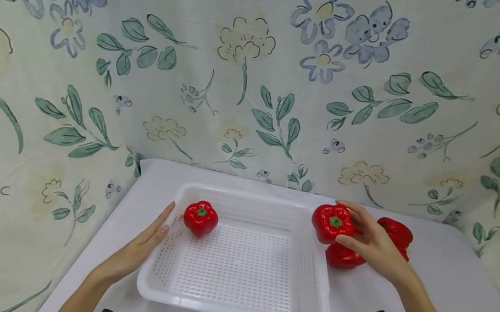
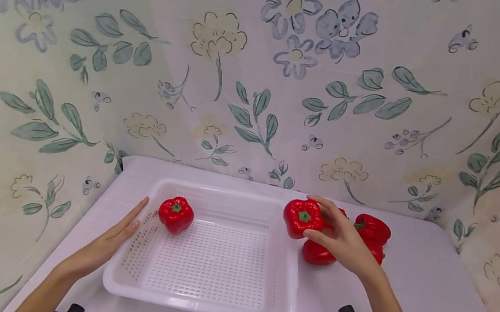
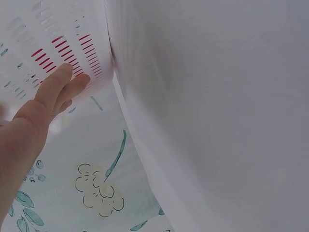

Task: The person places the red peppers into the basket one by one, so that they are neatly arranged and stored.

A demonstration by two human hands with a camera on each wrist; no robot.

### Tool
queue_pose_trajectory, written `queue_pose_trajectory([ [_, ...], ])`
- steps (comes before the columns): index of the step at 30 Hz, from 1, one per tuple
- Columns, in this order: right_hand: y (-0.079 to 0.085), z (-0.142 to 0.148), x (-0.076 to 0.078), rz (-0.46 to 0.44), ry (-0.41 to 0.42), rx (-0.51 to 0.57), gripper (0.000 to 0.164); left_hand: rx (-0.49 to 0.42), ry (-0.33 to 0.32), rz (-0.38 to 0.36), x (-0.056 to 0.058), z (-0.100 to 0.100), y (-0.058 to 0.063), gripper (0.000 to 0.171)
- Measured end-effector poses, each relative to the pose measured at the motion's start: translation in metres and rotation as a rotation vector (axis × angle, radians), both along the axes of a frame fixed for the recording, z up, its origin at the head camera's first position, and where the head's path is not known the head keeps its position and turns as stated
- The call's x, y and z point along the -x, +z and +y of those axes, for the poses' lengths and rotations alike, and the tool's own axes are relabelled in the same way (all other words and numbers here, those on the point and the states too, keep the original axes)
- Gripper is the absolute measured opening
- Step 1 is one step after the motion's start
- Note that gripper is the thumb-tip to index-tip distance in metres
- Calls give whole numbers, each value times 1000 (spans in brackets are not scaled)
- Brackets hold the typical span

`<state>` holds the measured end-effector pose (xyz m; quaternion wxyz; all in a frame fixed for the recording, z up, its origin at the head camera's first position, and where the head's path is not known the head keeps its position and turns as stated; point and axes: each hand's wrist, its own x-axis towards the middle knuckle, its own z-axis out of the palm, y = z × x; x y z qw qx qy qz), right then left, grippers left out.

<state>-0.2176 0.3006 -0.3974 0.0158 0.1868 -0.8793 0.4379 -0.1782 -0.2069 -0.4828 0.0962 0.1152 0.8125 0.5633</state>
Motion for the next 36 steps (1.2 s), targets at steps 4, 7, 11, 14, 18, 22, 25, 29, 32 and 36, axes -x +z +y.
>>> queue_pose_trajectory([
  [4, 4, -26, 10, -35, 80, 36, 83, -1, 0, 1, 0, 1, 0, 61],
  [7, 9, -44, 18, -56, 136, 35, 83, -2, -2, 1, 0, 1, 0, 61],
  [11, 17, -68, 27, -98, 201, 17, 82, 0, 1, 1, 0, 1, 2, 61],
  [14, 19, -84, 33, -134, 240, 24, 80, 3, 2, -3, 0, 1, 3, 62],
  [18, 16, -100, 42, -172, 273, 50, 77, 4, 5, -7, 0, 1, 2, 61],
  [22, 13, -114, 50, -224, 272, 61, 76, 3, 8, -7, 0, 1, 2, 62],
  [25, 14, -121, 52, -258, 271, 64, 75, 2, 10, -12, 0, 2, 2, 62],
  [29, 16, -131, 54, -307, 280, 72, 74, 5, 14, -12, 0, 2, 2, 62],
  [32, 17, -139, 56, -333, 298, 69, 73, 7, 20, -8, 1, 1, 2, 62],
  [36, 14, -149, 61, -355, 321, 65, 69, 7, 21, -10, 1, 0, 2, 62],
])
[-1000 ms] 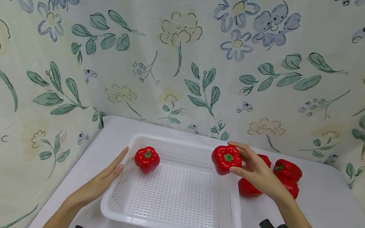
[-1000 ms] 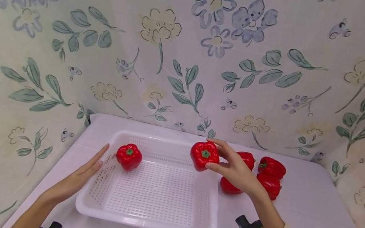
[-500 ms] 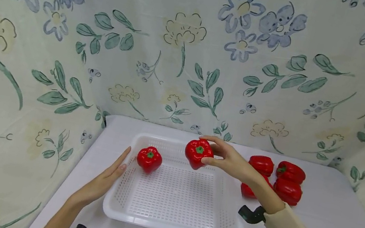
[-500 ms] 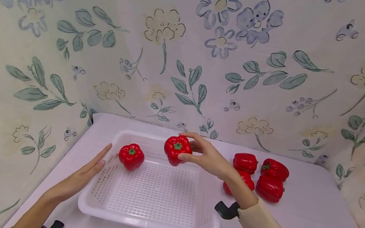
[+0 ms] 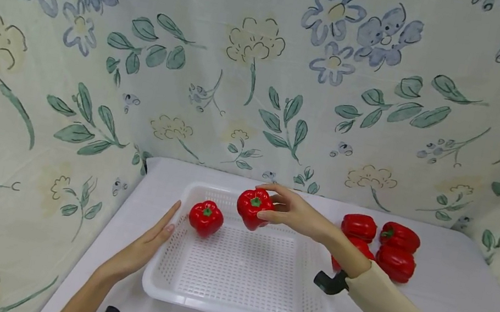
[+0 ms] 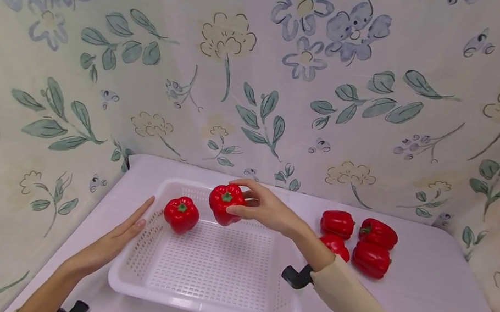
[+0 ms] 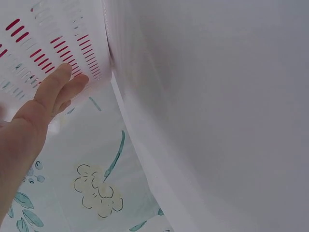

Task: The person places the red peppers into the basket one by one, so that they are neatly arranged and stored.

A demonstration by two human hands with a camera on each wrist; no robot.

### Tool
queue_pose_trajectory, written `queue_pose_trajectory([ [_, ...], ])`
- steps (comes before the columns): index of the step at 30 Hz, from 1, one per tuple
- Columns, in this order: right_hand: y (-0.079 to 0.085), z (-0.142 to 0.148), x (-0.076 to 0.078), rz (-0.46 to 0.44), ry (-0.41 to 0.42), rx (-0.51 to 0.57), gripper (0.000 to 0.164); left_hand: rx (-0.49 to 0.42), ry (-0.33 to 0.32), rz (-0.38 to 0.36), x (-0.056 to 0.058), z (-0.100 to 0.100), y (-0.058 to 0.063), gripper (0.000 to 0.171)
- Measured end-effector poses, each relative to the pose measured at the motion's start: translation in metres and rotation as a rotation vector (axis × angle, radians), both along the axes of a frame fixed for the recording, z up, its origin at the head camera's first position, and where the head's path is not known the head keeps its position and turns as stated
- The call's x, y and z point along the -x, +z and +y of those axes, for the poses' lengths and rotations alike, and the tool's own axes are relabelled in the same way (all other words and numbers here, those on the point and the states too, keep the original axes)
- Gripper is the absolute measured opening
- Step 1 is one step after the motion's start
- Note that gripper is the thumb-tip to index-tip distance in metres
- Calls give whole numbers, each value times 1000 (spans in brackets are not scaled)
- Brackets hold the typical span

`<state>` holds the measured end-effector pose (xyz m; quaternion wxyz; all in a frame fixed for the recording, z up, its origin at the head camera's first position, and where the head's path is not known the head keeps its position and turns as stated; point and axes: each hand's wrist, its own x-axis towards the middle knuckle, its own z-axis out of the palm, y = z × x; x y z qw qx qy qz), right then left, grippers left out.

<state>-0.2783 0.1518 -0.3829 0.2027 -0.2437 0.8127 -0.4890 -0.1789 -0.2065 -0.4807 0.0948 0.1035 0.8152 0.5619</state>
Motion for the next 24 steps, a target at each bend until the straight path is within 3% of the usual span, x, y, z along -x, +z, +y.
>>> queue_pose_trajectory([
  [7, -13, -18, 8, -49, 9, -30, 60, -6, -5, 6, 1, -1, -1, 62],
  [17, -38, -35, 2, -29, -111, -123, 62, -17, -11, 2, 1, -1, -1, 62],
  [24, -53, -41, -1, -53, -186, -126, 67, -19, -7, -1, 1, -1, -1, 62],
])
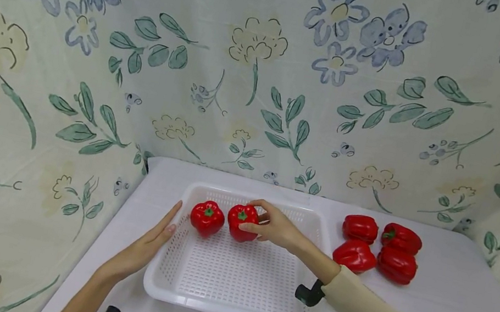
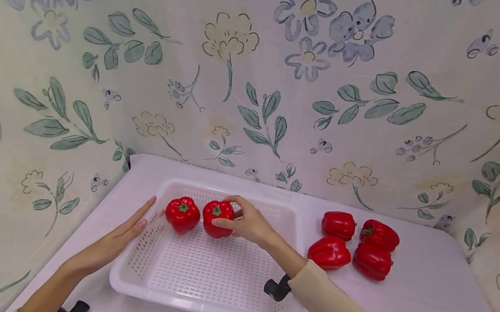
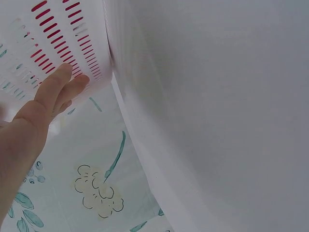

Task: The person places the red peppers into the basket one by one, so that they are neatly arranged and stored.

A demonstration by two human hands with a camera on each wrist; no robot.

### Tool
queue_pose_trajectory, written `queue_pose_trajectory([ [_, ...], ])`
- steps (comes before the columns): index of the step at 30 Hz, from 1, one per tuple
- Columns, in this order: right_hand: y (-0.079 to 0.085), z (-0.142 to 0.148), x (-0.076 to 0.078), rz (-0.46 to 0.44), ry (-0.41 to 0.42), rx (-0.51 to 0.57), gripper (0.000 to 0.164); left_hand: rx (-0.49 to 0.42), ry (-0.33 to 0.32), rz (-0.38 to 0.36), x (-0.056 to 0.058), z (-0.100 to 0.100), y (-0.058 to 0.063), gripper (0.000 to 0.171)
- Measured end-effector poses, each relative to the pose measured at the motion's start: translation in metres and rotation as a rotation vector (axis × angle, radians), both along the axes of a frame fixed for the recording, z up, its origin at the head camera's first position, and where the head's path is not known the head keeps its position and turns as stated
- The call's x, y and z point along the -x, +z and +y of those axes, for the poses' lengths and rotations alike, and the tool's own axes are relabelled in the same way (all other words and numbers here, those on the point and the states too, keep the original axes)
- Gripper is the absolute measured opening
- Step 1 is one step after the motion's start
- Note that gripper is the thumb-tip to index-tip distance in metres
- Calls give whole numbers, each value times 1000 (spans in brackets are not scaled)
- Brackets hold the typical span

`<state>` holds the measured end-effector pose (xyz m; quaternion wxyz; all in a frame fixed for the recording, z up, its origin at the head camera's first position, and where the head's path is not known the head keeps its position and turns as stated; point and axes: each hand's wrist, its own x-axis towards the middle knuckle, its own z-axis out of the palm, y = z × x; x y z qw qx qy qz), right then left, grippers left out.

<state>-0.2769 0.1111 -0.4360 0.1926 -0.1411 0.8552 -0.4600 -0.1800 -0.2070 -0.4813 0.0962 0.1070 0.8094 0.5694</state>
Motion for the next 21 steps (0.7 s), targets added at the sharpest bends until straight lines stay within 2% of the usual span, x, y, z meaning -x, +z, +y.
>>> queue_pose_trajectory([
  [8, -3, -7, -5, -3, -59, -18, 69, -1, 3, -1, -1, 0, 0, 62],
  [21, -6, -8, -6, -26, -67, 1, 69, 4, 3, -3, -1, 0, 1, 62],
])
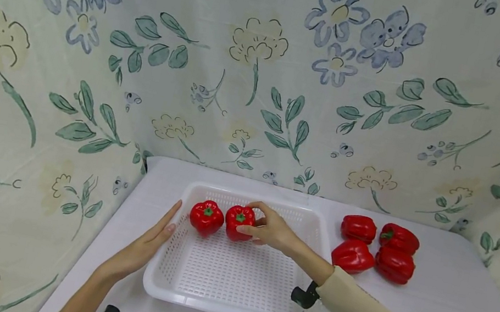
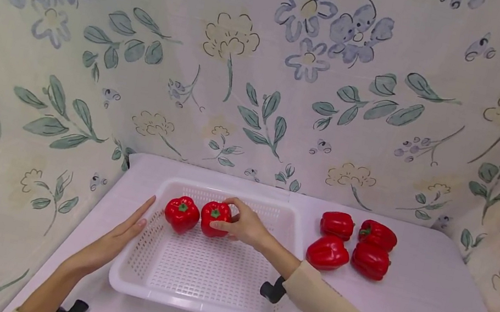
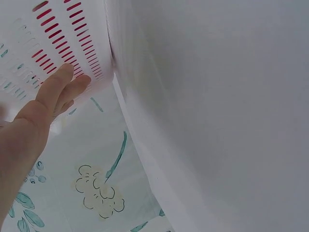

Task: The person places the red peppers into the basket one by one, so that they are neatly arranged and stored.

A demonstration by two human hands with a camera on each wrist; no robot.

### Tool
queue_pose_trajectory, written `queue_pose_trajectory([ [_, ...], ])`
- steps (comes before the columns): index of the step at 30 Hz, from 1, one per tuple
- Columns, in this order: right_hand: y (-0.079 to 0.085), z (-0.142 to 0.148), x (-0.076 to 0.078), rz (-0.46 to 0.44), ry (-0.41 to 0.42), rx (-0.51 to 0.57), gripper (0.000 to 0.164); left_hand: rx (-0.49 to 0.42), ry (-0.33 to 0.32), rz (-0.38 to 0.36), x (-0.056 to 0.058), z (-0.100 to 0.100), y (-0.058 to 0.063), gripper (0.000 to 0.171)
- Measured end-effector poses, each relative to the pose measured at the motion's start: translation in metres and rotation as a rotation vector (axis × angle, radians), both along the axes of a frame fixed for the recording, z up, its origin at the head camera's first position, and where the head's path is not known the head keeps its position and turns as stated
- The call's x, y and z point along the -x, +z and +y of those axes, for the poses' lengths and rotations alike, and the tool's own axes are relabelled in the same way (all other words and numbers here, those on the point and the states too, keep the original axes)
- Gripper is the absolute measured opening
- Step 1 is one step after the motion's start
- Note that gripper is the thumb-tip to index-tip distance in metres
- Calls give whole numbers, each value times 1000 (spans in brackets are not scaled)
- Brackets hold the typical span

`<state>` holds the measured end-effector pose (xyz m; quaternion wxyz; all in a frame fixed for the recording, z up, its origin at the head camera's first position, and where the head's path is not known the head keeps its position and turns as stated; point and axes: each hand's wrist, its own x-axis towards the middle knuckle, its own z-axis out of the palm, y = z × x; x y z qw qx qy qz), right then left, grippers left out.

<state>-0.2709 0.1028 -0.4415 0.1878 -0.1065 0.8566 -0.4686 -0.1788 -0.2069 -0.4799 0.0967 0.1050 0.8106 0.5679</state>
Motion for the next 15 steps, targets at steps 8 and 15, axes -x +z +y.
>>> queue_pose_trajectory([
  [8, 0, 0, -1, -2, 23, 0, 70, 6, -9, 5, 0, 0, 0, 62],
  [15, 0, 2, -1, -9, 29, 9, 71, 1, -11, 6, -1, 0, 1, 62],
])
